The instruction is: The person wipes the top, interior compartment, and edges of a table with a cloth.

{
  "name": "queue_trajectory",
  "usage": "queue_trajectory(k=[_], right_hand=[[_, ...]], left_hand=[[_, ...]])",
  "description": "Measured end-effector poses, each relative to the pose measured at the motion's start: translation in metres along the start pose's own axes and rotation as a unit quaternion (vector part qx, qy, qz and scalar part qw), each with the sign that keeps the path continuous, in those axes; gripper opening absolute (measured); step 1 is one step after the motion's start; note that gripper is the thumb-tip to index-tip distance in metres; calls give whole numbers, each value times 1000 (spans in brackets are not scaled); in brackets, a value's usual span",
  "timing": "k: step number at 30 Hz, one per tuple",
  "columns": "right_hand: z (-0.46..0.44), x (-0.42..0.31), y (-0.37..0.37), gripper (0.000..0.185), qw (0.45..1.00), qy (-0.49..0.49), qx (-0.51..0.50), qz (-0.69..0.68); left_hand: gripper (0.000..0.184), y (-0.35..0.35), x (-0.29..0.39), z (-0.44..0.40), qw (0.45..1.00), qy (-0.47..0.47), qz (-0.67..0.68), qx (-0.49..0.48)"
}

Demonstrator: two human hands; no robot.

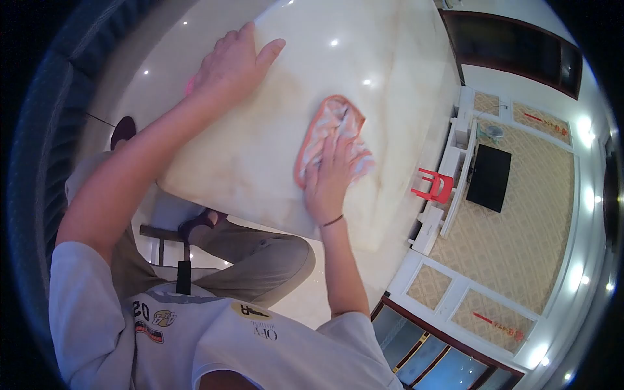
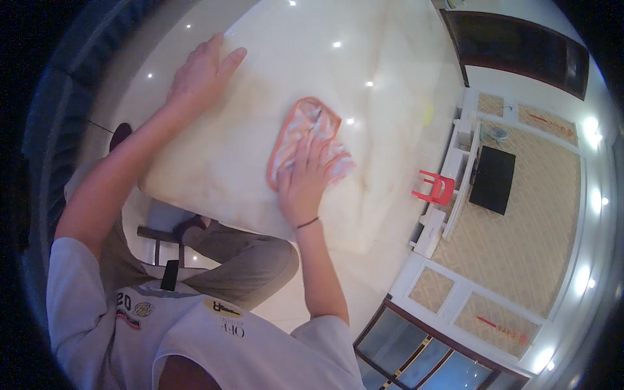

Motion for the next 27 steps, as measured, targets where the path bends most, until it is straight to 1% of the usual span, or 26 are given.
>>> queue_trajectory(k=[2,4,6,8,10,12,14,15,17,18,20,23,25,26,27], right_hand=[[-30,28,-5,58,999,1,37,25],[-67,61,-14,56,998,-25,65,5],[-105,95,-24,58,994,-34,96,34],[-139,132,-34,58,995,-37,88,41],[-170,169,-40,56,991,-98,72,57],[-192,210,-42,55,986,-121,83,81],[-198,235,-35,54,977,-191,48,76],[-201,247,-34,54,979,-186,48,73],[-191,271,-41,55,951,-309,29,3],[-188,273,-45,55,951,-307,28,6],[-177,275,-43,56,940,-334,29,64],[-148,245,-32,55,942,-326,16,82],[-125,235,-41,53,958,-253,35,129],[-114,214,-36,53,970,-212,50,104],[-103,184,-30,52,980,-171,62,77]], left_hand=[[74,1,3,2,1000,-4,0,7],[73,4,7,3,1000,-6,17,-6],[73,2,4,4,1000,-14,15,9],[72,1,2,5,999,-21,14,23],[70,3,3,6,999,-33,8,34],[70,4,3,6,999,-32,4,33],[70,4,3,6,999,-30,4,32],[69,4,3,7,999,-34,3,30],[69,4,3,8,999,-32,4,29],[69,4,5,8,999,-35,1,26],[69,6,6,8,999,-39,3,25],[68,3,9,7,999,-47,8,27],[70,1,8,5,998,-45,6,34],[70,1,9,4,998,-49,12,31],[70,1,8,3,999,-30,14,16]])
Point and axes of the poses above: each hand's wrist, its own z-axis away from the middle knuckle, its own y-axis out of the back of the hand, x = y × z, the point moved 5 cm from there along -z, towards the middle knuckle, and after that the axes turned 4 degrees about z, right-handed, at the moved point
